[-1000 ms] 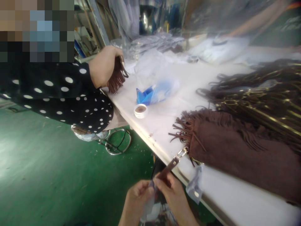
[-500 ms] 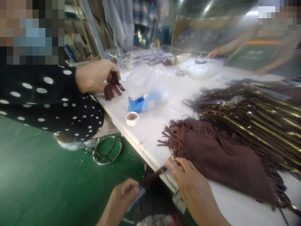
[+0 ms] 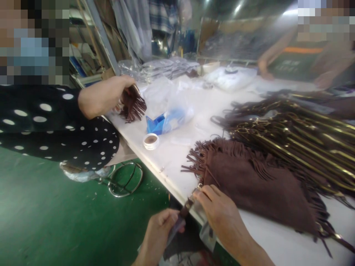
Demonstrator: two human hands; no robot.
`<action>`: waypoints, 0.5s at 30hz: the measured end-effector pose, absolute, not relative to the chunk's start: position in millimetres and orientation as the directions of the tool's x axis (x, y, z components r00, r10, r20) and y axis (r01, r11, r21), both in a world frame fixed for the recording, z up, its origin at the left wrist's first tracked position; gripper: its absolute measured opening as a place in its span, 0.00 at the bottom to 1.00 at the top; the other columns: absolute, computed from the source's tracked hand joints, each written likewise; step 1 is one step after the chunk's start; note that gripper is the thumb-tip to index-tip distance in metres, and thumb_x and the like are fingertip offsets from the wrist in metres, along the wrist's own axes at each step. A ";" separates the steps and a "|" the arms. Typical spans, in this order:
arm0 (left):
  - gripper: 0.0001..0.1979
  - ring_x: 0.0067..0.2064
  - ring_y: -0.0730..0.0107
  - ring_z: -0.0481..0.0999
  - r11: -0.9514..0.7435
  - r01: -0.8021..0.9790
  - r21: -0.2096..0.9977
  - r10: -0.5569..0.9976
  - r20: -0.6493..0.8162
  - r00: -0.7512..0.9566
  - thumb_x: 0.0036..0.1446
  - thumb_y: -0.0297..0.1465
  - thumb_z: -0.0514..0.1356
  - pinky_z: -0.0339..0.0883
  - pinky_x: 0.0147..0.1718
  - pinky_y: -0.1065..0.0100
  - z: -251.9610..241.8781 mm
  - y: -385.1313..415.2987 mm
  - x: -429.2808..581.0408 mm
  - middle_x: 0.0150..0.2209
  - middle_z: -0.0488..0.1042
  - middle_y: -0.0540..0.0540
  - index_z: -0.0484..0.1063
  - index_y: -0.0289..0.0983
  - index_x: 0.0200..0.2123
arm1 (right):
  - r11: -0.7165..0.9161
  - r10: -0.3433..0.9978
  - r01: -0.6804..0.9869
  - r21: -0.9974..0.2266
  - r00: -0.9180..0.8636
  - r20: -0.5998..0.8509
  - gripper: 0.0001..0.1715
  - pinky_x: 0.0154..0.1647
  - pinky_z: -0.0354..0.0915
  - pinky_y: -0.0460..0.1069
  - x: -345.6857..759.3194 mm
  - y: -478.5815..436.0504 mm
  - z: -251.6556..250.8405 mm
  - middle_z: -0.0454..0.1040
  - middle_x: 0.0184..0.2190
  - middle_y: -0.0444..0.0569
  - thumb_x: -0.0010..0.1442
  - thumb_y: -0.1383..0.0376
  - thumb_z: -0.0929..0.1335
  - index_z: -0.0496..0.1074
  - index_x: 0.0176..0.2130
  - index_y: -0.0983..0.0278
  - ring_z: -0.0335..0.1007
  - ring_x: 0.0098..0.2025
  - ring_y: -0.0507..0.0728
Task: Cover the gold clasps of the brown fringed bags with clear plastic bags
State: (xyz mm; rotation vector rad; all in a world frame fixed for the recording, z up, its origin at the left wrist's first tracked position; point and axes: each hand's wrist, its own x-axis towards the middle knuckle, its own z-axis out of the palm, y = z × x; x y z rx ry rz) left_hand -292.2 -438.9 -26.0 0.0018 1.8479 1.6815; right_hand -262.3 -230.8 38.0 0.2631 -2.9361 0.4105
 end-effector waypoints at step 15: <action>0.20 0.37 0.60 0.75 0.103 -0.327 0.940 0.425 -0.339 -0.840 0.60 0.44 0.59 0.68 0.37 0.67 9.8 -394.5 -302.5 0.32 0.77 0.44 0.80 0.34 0.41 | 0.944 -0.193 -0.269 -0.191 -0.921 0.339 0.08 0.33 0.62 0.52 -254.6 -234.9 34.3 0.70 0.31 0.46 0.57 0.75 0.71 0.71 0.34 0.63 0.65 0.33 0.58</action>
